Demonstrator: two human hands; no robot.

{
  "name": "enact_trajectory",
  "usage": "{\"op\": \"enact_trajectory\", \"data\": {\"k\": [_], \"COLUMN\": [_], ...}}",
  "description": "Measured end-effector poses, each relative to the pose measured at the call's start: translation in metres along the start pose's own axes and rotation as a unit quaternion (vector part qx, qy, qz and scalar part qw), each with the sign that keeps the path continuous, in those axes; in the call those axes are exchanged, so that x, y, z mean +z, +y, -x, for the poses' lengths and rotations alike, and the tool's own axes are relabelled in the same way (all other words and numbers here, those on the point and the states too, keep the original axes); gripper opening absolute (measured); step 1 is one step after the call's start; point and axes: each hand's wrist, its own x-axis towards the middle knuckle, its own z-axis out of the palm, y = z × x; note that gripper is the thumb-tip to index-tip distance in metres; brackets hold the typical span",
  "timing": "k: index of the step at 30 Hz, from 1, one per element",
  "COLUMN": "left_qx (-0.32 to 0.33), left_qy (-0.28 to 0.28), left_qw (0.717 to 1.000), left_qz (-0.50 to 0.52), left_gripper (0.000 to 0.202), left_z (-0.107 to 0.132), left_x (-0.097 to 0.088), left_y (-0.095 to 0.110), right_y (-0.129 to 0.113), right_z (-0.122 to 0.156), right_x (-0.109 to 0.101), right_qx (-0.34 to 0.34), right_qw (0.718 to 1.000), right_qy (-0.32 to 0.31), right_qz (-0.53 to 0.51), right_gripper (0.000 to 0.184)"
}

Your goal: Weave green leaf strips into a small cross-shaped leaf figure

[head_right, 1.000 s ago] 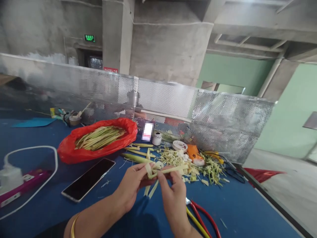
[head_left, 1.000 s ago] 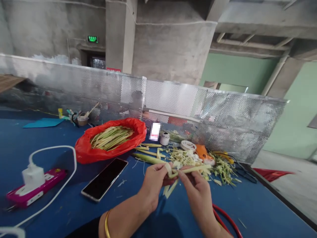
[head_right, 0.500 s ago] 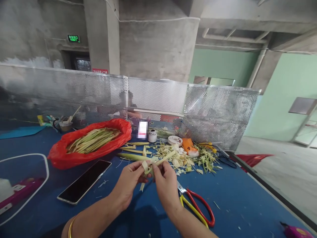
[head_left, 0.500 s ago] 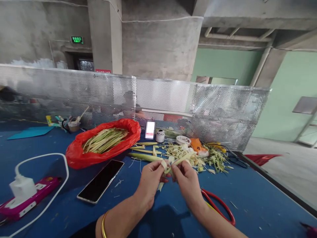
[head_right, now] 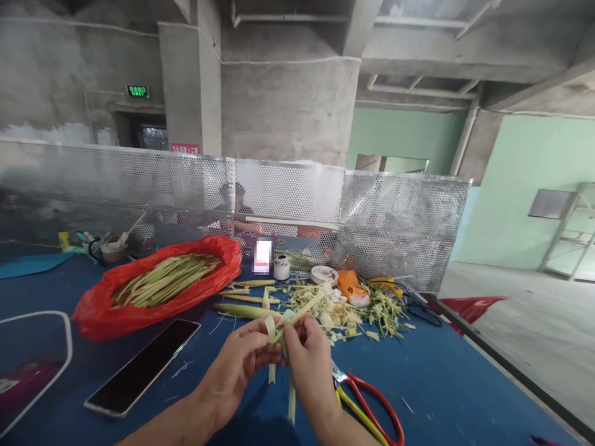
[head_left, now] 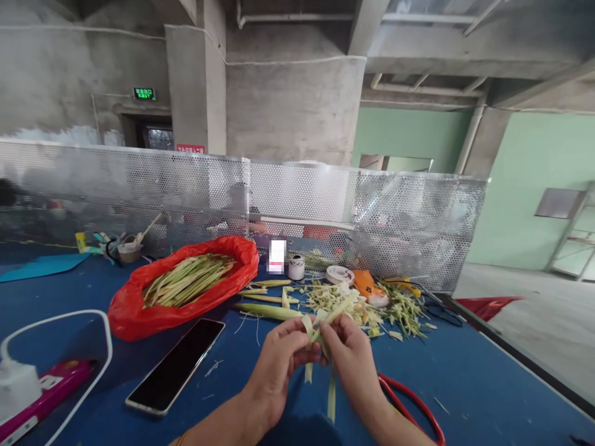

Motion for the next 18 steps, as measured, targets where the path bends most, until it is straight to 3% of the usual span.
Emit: {"op": "enact_trajectory", "data": {"k": [4, 10, 14, 16, 18], "left_qx": [0.022, 0.061, 0.045, 0.036, 0.025], "left_qy": [0.057, 0.163, 0.179, 0.170, 0.158], "left_qw": [0.996, 0.979, 0.979, 0.983, 0.986], "left_qz": [-0.061, -0.101, -0.091, -0.064, -0.044], "left_gripper": [0.028, 0.026, 0.025, 0.029, 0.031], "left_z": [-0.002, -0.009, -0.012, -0.012, -0.011], "left_x": [0.000, -0.008, -0.012, -0.011, -0.008], "left_y": [-0.006, -0.003, 0.004, 0.005, 0.004], "right_y": [-0.003, -0.009, -0.012, -0.018, -0.025], "right_z": [0.002, 0.010, 0.011, 0.011, 0.010], "right_x": [0.002, 0.000, -0.006, -0.010, -0.014], "right_qx": [0.010, 0.050, -0.083, -0.177, -0.233], "right_qw": [1.000, 0.996, 0.974, 0.936, 0.906], "right_qy": [-0.004, -0.068, -0.185, -0.263, -0.300], "right_qz": [0.007, 0.021, 0.097, 0.150, 0.184], "right_gripper": [0.037, 0.032, 0.016, 0.021, 0.029]}}
